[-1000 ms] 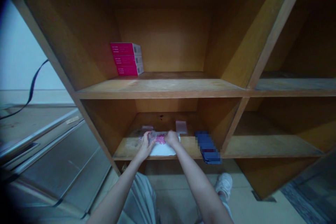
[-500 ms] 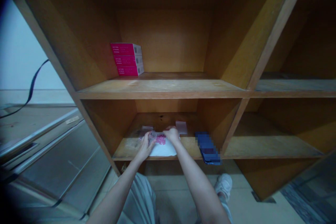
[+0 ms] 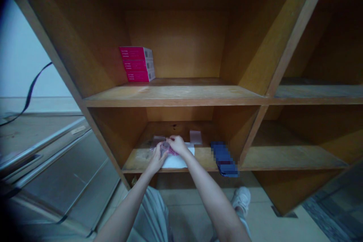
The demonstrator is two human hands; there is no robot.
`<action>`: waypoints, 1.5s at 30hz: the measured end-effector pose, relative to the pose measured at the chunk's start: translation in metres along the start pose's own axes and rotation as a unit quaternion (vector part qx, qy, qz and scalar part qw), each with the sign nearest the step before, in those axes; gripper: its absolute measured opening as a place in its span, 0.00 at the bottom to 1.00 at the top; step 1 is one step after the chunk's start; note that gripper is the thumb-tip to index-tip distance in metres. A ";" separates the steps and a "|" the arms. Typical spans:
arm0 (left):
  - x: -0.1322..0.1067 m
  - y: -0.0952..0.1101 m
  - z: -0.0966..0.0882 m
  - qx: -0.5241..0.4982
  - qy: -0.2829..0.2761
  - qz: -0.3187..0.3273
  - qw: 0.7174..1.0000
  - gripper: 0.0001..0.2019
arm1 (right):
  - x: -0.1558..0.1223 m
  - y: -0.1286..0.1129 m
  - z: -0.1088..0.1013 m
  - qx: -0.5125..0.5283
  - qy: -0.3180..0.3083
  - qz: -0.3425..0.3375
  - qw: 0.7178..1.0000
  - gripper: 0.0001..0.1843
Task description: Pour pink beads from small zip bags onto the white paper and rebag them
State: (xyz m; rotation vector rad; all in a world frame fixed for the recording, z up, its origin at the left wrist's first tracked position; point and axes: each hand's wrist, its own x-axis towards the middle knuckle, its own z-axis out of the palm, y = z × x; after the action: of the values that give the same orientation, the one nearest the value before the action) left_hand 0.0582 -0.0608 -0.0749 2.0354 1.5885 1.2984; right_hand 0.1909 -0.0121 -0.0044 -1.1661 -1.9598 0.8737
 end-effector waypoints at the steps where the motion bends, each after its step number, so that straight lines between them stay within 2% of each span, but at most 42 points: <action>1: 0.000 0.000 0.000 -0.001 0.000 0.002 1.000 0.22 | 0.001 0.003 -0.003 -0.003 0.022 0.003 1.000 0.13; 4: 0.000 0.001 -0.001 -0.006 0.001 0.005 1.000 0.21 | 0.000 0.018 -0.012 -0.042 0.050 0.018 0.998 0.12; 10: 0.000 0.003 -0.002 -0.005 0.001 0.000 1.000 0.21 | -0.008 0.050 -0.015 -0.202 -0.043 0.069 0.976 0.11; 18: -0.001 0.004 -0.004 0.003 -0.005 -0.006 1.000 0.21 | -0.008 0.053 -0.006 -0.252 -0.058 0.101 0.961 0.10; 25: -0.001 0.004 -0.003 0.003 -0.001 -0.005 1.000 0.21 | -0.003 0.048 -0.004 -0.256 -0.049 0.173 0.950 0.10; 29: -0.001 0.004 -0.003 -0.001 -0.006 -0.002 1.000 0.21 | -0.002 0.050 -0.006 -0.210 -0.039 0.200 0.956 0.11; 31: -0.001 0.003 -0.003 -0.001 -0.010 -0.003 1.000 0.21 | -0.001 0.049 -0.008 -0.172 -0.013 0.204 0.964 0.10; 33: -0.001 0.003 -0.003 0.000 -0.011 -0.005 1.000 0.21 | 0.001 0.045 -0.011 -0.113 0.032 0.187 0.975 0.10; 35: 0.000 0.002 -0.003 -0.001 -0.008 -0.006 1.000 0.21 | 0.004 0.037 -0.012 -0.038 0.075 0.142 0.986 0.10; 37: 0.000 0.003 -0.002 -0.003 -0.004 -0.006 1.000 0.21 | 0.006 0.025 -0.011 0.025 0.089 0.087 0.992 0.09; 40: 0.000 0.004 -0.003 -0.008 -0.001 -0.002 1.000 0.21 | 0.005 0.006 -0.008 0.039 0.055 0.040 0.997 0.09; 45: 0.000 0.007 -0.004 -0.017 -0.003 0.002 1.000 0.21 | -0.003 -0.011 -0.008 -0.027 -0.037 -0.008 0.999 0.13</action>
State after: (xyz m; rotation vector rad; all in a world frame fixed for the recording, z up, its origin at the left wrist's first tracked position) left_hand 0.0595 -0.0647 -0.0680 2.0211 1.5502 1.3116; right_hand 0.1936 -0.0176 0.0079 -1.1626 -2.0613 0.8726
